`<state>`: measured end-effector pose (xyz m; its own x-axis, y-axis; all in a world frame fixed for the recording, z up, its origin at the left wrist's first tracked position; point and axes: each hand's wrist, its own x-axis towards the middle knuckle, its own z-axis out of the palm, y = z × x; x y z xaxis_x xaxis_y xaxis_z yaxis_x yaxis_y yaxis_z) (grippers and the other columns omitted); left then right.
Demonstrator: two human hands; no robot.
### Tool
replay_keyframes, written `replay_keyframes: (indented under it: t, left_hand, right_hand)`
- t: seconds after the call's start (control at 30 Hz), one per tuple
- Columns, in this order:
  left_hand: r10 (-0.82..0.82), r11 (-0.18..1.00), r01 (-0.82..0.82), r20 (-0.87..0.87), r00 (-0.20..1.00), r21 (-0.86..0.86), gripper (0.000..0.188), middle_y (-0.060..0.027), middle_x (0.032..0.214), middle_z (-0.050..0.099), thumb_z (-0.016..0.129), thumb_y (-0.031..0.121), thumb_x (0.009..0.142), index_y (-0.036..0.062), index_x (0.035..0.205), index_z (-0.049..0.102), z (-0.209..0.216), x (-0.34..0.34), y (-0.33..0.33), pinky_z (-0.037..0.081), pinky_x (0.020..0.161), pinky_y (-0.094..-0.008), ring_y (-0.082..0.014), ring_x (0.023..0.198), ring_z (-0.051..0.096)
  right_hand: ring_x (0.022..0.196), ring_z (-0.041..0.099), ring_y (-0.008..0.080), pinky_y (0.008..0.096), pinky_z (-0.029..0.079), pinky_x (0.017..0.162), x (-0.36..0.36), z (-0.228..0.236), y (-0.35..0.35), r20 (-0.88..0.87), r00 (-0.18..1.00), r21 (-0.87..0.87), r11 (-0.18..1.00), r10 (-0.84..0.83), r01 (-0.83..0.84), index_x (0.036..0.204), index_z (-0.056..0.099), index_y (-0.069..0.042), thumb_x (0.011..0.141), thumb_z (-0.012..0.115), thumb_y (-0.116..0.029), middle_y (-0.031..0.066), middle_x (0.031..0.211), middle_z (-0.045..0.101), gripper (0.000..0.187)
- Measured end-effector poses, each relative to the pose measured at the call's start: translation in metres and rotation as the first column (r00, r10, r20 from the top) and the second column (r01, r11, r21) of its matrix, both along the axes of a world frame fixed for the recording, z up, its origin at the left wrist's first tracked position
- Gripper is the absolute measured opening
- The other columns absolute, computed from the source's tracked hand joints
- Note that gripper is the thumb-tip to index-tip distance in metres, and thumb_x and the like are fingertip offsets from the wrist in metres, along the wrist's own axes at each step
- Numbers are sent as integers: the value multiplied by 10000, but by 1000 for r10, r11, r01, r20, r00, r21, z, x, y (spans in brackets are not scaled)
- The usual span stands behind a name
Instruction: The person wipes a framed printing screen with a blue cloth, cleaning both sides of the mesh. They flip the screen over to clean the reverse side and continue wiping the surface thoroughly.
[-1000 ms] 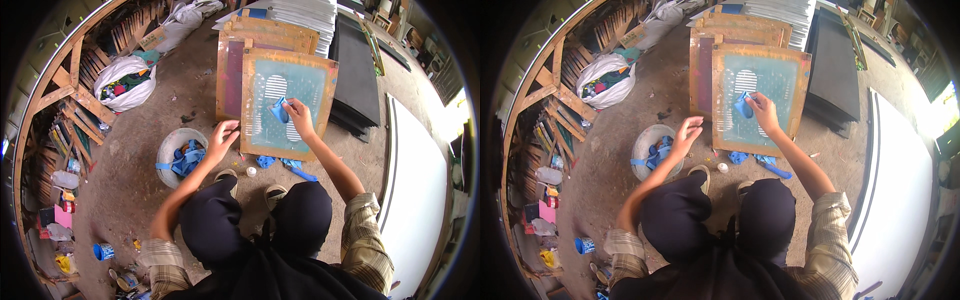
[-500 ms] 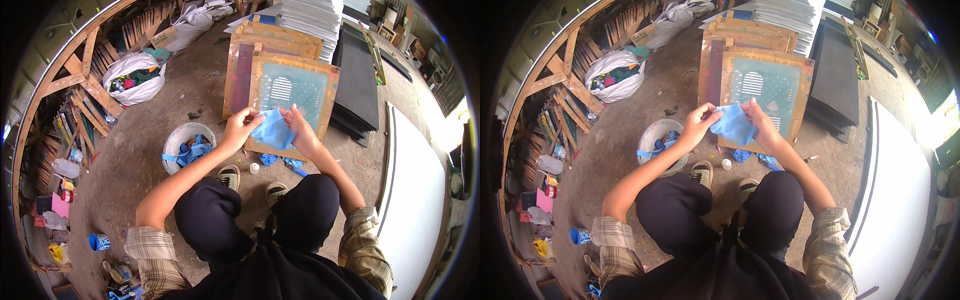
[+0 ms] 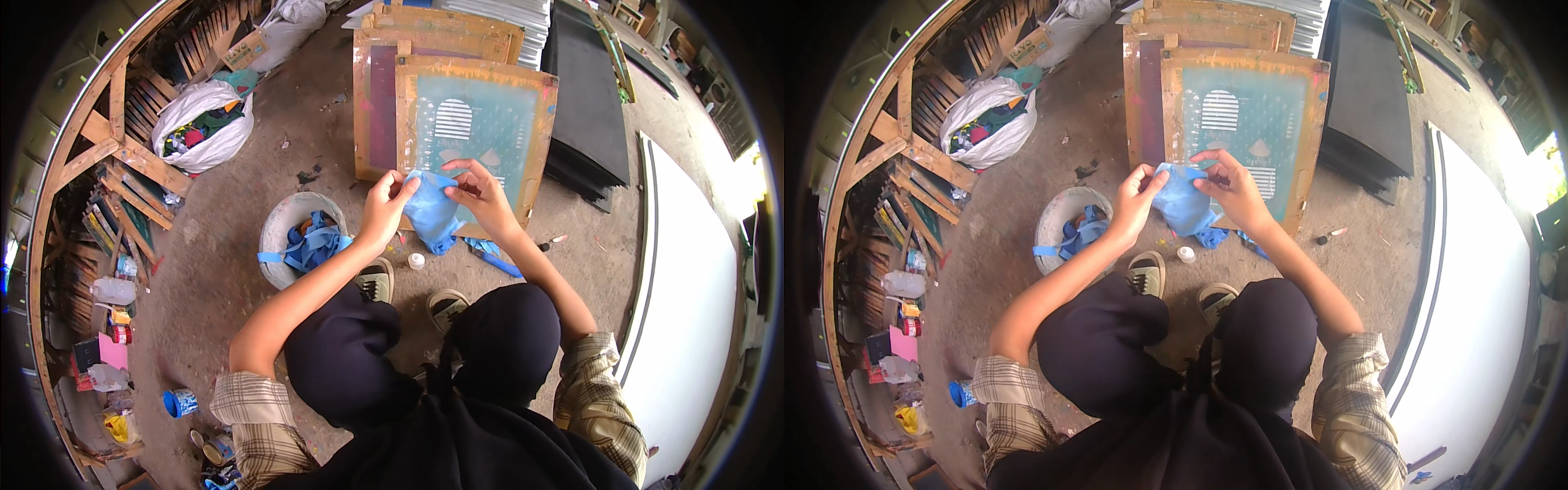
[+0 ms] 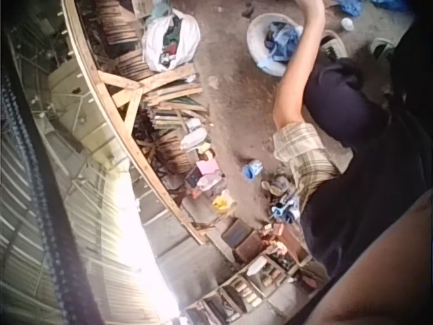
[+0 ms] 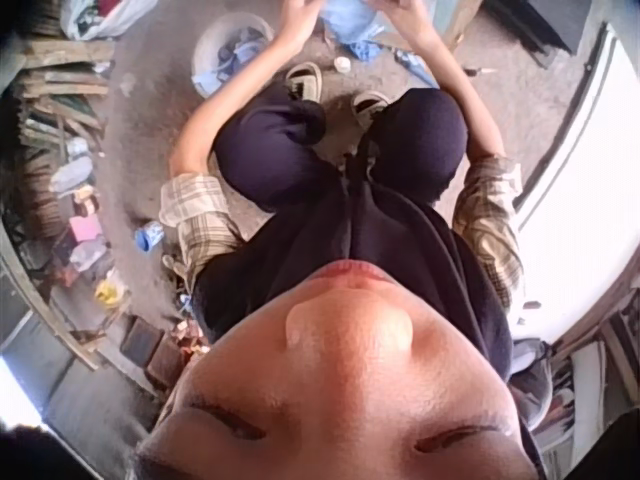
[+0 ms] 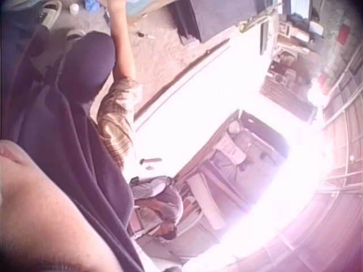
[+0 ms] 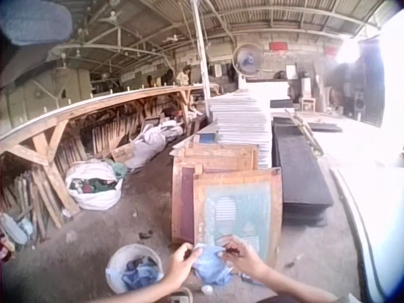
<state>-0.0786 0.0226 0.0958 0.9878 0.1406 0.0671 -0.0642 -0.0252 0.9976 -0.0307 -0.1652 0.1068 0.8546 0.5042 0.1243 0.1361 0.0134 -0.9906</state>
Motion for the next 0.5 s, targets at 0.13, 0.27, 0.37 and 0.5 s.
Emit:
replay_keyframes:
  t: [0.13,0.27,0.37,0.5]
  left_hand:
    - [108,978,-113,-35,993,-175,162,13,735,562,609,209,915,72,943,526,-9,12,-7,406,609,-195,-39,678,499]
    - [89,992,-85,29,996,-94,109,55,706,507,588,171,925,86,984,553,-35,24,-7,354,560,-173,-17,649,440]
    - [55,993,-59,-39,998,-99,118,49,744,496,625,169,900,76,972,617,-61,24,-10,391,642,-191,-38,719,470]
    - [-27,984,31,-21,999,177,207,-6,928,521,695,166,839,20,960,610,-86,28,-10,414,815,-237,-101,895,510]
  right_hand:
    - [830,579,87,272,477,776,8,-31,5,63,998,-33,999,5,-3,1141,604,-61,814,684,-67,38,896,641,337]
    - [868,630,164,305,497,789,12,-61,5,82,993,-139,985,-90,101,1081,650,-67,789,702,-70,90,969,645,297]
    - [912,627,189,314,494,796,14,-86,10,56,984,-172,969,-172,179,1003,670,-56,787,698,-68,102,1052,631,219]
    - [967,609,200,321,489,805,25,-103,6,438,877,-245,913,-197,327,927,659,-33,788,689,-65,117,1161,590,146]
